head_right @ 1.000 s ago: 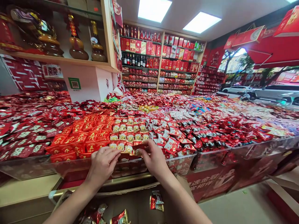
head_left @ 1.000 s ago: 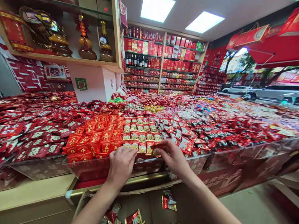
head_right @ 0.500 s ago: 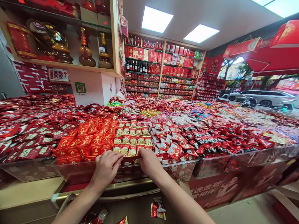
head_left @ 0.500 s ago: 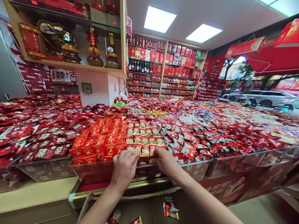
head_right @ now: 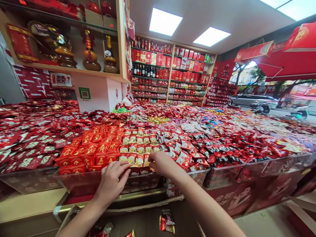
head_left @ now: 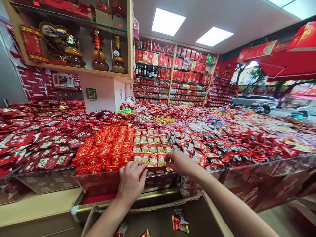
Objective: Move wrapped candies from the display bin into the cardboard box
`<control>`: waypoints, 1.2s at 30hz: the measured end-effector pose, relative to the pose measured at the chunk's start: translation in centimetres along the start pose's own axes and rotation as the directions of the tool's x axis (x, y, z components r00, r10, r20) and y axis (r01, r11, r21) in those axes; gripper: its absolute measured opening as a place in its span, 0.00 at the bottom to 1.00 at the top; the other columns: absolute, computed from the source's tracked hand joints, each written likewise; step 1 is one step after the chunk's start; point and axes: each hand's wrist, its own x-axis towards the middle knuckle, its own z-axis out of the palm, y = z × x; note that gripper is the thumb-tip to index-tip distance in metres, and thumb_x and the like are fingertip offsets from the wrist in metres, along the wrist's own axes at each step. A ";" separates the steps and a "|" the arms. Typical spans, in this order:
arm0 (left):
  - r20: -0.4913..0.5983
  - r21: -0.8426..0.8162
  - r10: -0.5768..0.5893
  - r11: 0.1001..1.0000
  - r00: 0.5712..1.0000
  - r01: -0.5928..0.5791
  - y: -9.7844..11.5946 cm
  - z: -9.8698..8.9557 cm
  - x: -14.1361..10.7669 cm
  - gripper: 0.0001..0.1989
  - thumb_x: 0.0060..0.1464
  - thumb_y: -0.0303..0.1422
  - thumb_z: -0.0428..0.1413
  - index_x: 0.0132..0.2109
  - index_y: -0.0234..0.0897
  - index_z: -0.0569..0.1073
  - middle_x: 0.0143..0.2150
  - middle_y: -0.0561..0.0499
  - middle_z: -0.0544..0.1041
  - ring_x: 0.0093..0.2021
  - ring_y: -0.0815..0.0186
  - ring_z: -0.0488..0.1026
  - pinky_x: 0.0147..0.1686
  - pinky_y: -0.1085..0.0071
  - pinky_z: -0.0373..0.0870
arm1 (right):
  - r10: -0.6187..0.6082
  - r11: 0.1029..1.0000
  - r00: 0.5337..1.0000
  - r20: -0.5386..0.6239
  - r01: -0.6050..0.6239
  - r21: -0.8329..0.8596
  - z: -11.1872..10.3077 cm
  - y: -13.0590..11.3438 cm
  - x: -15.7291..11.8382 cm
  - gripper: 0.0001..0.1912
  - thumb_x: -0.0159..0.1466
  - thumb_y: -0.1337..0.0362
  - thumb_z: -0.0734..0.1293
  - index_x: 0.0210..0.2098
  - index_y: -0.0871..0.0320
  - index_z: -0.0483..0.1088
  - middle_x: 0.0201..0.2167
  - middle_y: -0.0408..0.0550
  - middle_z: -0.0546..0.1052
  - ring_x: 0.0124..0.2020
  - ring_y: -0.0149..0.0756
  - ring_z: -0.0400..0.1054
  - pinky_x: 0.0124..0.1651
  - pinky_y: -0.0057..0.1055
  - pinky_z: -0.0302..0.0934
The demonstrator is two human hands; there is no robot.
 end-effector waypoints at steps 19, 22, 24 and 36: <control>-0.025 0.019 -0.007 1.000 1.000 0.008 -0.1 0.4 -0.5 0.10 0.53 0.30 0.50 0.42 0.42 0.71 0.44 0.47 0.74 0.48 0.57 0.66 0.42 0.59 0.59 | -0.013 0.927 0.971 0.237 0.100 -0.360 -1.3 0.8 2.3 0.12 0.50 0.72 0.61 0.31 0.61 0.74 0.30 0.53 0.78 0.32 0.40 0.70 0.27 0.27 0.56; -0.023 0.032 0.007 0.999 1.000 -0.006 0.0 0.4 -0.5 0.11 0.53 0.29 0.49 0.44 0.42 0.71 0.44 0.48 0.74 0.47 0.58 0.66 0.42 0.59 0.59 | -0.022 0.932 0.974 0.227 0.102 -0.347 -1.2 1.3 2.6 0.12 0.49 0.72 0.61 0.30 0.59 0.74 0.29 0.51 0.77 0.31 0.39 0.70 0.26 0.26 0.55; -0.017 0.040 0.027 0.999 1.000 -0.026 0.1 0.4 -0.5 0.12 0.53 0.29 0.49 0.45 0.41 0.70 0.44 0.48 0.75 0.47 0.58 0.66 0.41 0.59 0.58 | -0.022 0.935 0.974 0.227 0.101 -0.341 -1.1 1.3 2.6 0.12 0.49 0.72 0.61 0.29 0.59 0.74 0.28 0.51 0.77 0.30 0.38 0.70 0.26 0.26 0.55; -0.007 0.060 0.031 0.998 0.999 -0.030 0.1 0.6 -0.6 0.14 0.53 0.29 0.49 0.47 0.40 0.69 0.45 0.47 0.74 0.48 0.57 0.66 0.42 0.59 0.58 | -0.013 0.934 0.965 0.261 0.106 -0.342 -1.1 1.0 1.9 0.11 0.50 0.73 0.61 0.29 0.61 0.74 0.29 0.53 0.77 0.31 0.39 0.70 0.26 0.27 0.54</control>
